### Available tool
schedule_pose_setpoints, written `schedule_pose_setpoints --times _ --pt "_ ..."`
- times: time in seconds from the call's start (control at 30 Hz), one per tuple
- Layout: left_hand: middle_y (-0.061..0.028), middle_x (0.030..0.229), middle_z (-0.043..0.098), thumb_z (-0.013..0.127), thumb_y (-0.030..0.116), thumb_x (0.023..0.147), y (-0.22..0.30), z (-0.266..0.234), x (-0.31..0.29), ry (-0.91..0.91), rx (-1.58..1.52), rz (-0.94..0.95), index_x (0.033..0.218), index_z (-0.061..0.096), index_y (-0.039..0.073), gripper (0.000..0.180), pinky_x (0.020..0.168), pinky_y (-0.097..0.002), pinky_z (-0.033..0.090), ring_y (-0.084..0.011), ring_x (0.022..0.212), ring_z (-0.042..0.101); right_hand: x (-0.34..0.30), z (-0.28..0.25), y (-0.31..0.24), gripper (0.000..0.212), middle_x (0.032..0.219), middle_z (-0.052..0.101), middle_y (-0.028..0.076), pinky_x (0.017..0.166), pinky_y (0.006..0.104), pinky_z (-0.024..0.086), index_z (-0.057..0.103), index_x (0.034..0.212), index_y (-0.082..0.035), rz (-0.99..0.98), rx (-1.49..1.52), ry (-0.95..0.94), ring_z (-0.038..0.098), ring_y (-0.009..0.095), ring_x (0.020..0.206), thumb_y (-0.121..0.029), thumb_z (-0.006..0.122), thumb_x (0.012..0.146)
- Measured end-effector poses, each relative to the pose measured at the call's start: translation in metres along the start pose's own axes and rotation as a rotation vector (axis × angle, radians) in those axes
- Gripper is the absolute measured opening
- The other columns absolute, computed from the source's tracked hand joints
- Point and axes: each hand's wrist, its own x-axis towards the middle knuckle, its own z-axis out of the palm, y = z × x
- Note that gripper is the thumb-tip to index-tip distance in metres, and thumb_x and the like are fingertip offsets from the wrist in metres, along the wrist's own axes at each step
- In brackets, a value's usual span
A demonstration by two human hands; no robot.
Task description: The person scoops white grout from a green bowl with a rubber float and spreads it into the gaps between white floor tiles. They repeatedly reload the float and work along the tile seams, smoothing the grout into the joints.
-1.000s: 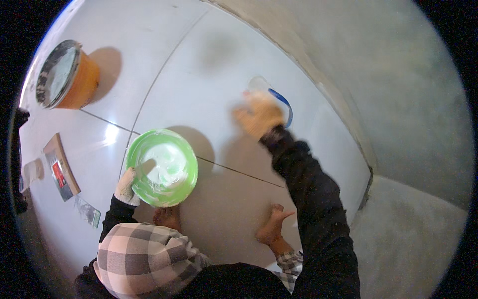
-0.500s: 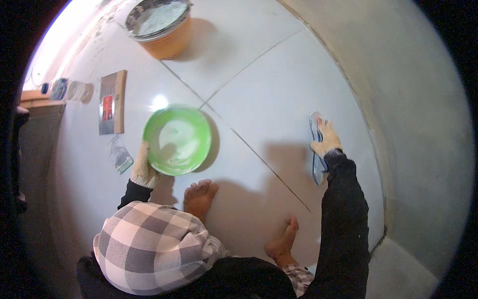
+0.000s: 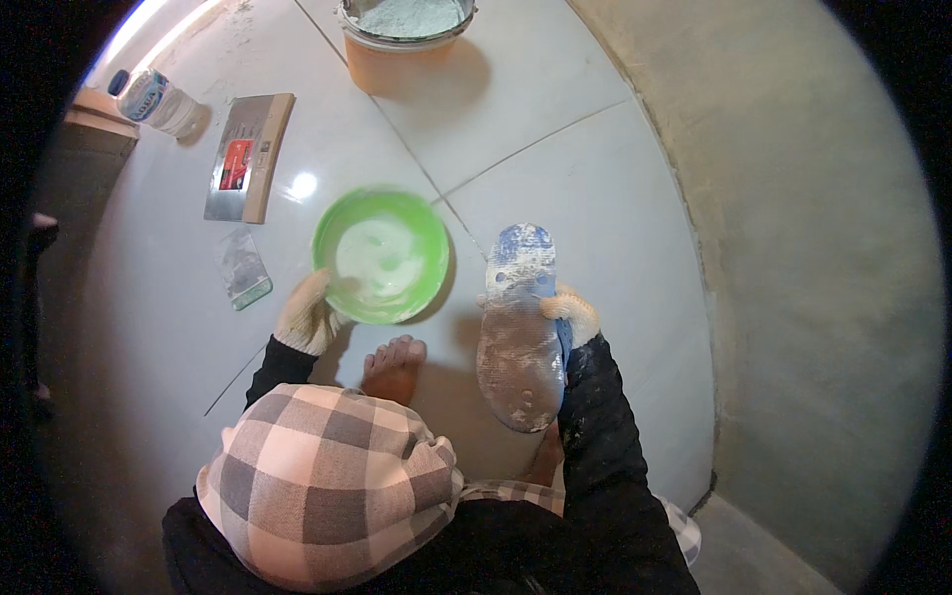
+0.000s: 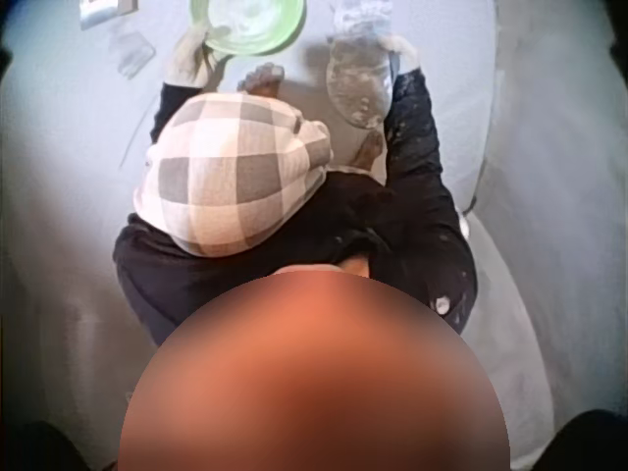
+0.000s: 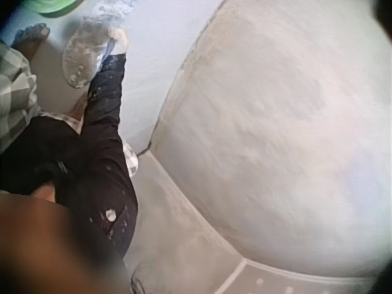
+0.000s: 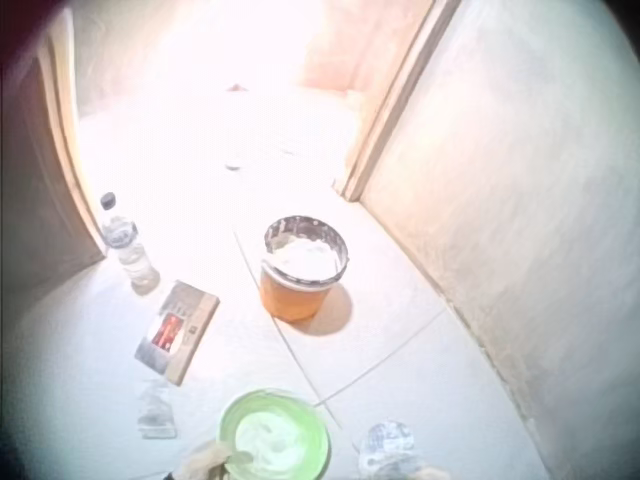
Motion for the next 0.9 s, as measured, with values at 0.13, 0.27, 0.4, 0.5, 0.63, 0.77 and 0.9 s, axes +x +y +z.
schedule_pose_setpoints --times 0.13,0.27,0.4,0.5,0.63,0.77,0.9 --pt "-0.0172 0.115 0.066 0.059 0.015 0.102 -0.011 -0.013 0.009 -0.047 -0.173 0.111 0.124 0.055 -0.004 0.03 0.08 -0.0369 0.067 -0.0248 0.099 0.072 0.002 0.006 -0.024 0.079 0.142 0.052 0.033 0.109 0.0443 0.046 0.045 0.146 0.006 -0.04 -0.872 0.144 0.055 0.04 0.13 -0.03 0.076 0.082" --pt "-0.0142 0.11 0.068 0.06 0.011 0.1 -0.021 -0.032 0.023 -0.039 -0.273 0.202 0.118 0.058 -0.001 0.022 0.084 -0.0391 0.064 -0.0245 0.099 0.071 -0.006 0.003 -0.023 0.087 0.154 0.035 0.038 0.115 0.0382 0.037 0.038 0.153 0.001 -0.193 -1.531 0.131 0.039 0.039 0.146 -0.041 0.076 0.087" --pt "-0.0087 0.107 0.069 0.064 0.008 0.096 -0.041 -0.045 0.04 0.06 -0.304 0.361 0.111 0.063 0.003 0.016 0.087 -0.0382 0.057 -0.0228 0.096 0.068 -0.018 -0.013 0.008 0.097 0.156 0.025 0.041 0.116 0.0434 0.036 0.035 0.156 -0.004 0.131 -1.912 0.762 0.035 0.048 0.145 -0.056 0.074 0.085" --pt "-0.0083 0.107 0.068 0.062 0.007 0.095 -0.048 -0.046 0.046 0.316 0.066 0.485 0.107 0.064 0.003 0.013 0.085 -0.0366 0.054 -0.0213 0.095 0.066 -0.025 -0.027 0.047 0.093 0.157 0.03 0.035 0.114 0.0441 0.038 0.033 0.156 -0.002 0.526 -1.944 0.899 0.034 0.048 0.145 -0.056 0.068 0.089" --pt "-0.0085 0.104 0.067 0.06 0.007 0.096 -0.042 -0.028 0.041 0.273 0.245 0.49 0.105 0.064 0.003 0.011 0.083 -0.0353 0.054 -0.021 0.095 0.066 -0.036 -0.03 0.068 0.072 0.137 0.055 0.03 0.102 0.0467 0.046 0.05 0.143 -0.003 0.428 -1.848 0.888 0.056 0.044 0.125 -0.054 0.061 0.093" --pt "-0.0117 0.107 0.068 0.059 0.021 0.103 -0.029 0.007 0.049 0.395 0.242 0.497 0.104 0.064 -0.001 0.022 0.075 -0.0287 0.055 -0.0166 0.093 0.067 -0.03 -0.006 0.062 0.046 0.098 0.073 0.017 0.084 0.0463 0.053 0.071 0.111 -0.003 0.083 -1.595 0.977 0.07 0.035 0.094 -0.044 0.063 0.093" --pt "-0.0091 0.087 0.069 0.051 0.044 0.105 -0.009 0.029 0.04 0.525 0.545 0.315 0.1 0.066 0.0 0.047 0.061 -0.0264 0.051 -0.0158 0.071 0.066 -0.009 0.026 0.074 0.037 0.1 0.07 0.014 0.08 0.0419 0.054 0.068 0.113 -0.004 -0.153 -1.632 1.019 0.069 0.032 0.09 -0.032 0.07 0.088"
